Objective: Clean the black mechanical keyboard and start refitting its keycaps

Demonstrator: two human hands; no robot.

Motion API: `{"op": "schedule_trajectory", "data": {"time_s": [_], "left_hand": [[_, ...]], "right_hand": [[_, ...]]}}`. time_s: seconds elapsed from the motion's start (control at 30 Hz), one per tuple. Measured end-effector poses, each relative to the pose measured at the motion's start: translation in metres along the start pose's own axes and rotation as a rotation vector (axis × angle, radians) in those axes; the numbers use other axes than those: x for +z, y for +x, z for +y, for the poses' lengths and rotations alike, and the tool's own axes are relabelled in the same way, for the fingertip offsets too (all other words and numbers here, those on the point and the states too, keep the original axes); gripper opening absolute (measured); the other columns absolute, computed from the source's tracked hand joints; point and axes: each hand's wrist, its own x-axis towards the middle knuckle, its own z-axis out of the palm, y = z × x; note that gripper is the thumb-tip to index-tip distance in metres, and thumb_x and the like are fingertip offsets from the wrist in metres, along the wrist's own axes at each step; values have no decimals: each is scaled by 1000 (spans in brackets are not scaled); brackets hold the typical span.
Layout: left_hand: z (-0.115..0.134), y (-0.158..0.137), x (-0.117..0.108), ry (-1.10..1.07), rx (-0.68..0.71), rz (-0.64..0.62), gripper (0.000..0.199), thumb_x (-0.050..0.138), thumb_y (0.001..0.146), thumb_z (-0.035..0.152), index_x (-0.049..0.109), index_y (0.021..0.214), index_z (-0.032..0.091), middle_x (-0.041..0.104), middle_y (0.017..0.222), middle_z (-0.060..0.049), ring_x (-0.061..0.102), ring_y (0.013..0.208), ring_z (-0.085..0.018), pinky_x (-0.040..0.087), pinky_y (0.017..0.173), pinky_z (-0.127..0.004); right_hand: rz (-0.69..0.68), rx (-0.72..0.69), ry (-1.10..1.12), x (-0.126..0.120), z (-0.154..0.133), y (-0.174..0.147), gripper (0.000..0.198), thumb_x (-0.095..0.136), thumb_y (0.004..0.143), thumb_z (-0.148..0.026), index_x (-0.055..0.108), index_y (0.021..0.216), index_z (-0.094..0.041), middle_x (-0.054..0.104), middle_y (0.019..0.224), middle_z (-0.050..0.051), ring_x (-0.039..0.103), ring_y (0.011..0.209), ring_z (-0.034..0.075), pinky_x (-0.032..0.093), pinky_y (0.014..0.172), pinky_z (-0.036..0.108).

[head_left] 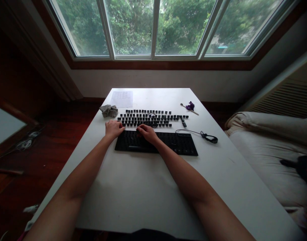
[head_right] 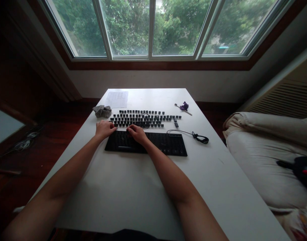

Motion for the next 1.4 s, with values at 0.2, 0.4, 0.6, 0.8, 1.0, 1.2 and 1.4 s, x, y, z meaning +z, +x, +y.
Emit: {"op": "schedule_trajectory", "data": {"time_s": [0.2,0.4,0.6,0.8,1.0,1.2,1.4], "left_hand": [[3,4,-3,8,23,-23,19,72,75,43,75,72,24,68,81,-9,53,96,-32,34,85,-44],[6,4,-10,80,3,-95,19,66,80,41,78,85,28,69,91,-8,54,99,-31,34,86,-42],[4,-3,-13,69,-35,-5,25,56,89,34,77,100,28,70,105,-8,55,102,-29,36,85,-41],[0,-12,-9,32,-10,5,23,56,90,33,77,96,27,70,102,-7,55,102,-29,37,83,-41],[-2,-11,-6,48,111,-35,26,54,91,34,79,91,29,71,102,-7,53,104,-31,35,84,-42],[-4,-4,-7,78,153,-97,27,56,89,40,80,91,29,71,97,-8,53,101,-31,34,84,-42],[0,5,-9,121,199,-156,27,57,88,43,80,87,30,71,96,-8,53,102,-31,33,85,-43]], "right_hand": [[2,0,-1,0,2,0,29,57,92,-48,66,94,-21,70,78,0,72,68,17,54,63,26],[7,5,10,0,1,0,27,58,92,-45,66,93,-20,69,76,-1,71,67,16,52,62,24],[-3,10,43,1,-1,-1,26,59,91,-44,65,92,-19,67,75,-1,69,66,15,51,62,23],[-55,-60,39,2,-1,-4,25,62,89,-41,66,99,-19,68,75,-1,66,69,14,51,67,25],[-37,-58,7,2,-2,-5,25,60,90,-41,67,99,-18,68,74,-1,65,67,14,50,67,25],[-27,-42,-29,3,0,-4,26,60,90,-43,67,99,-19,69,76,0,67,69,15,51,67,25],[-16,-57,-47,3,3,-3,24,60,90,-42,68,97,-20,70,76,0,68,70,16,51,67,25]]}}
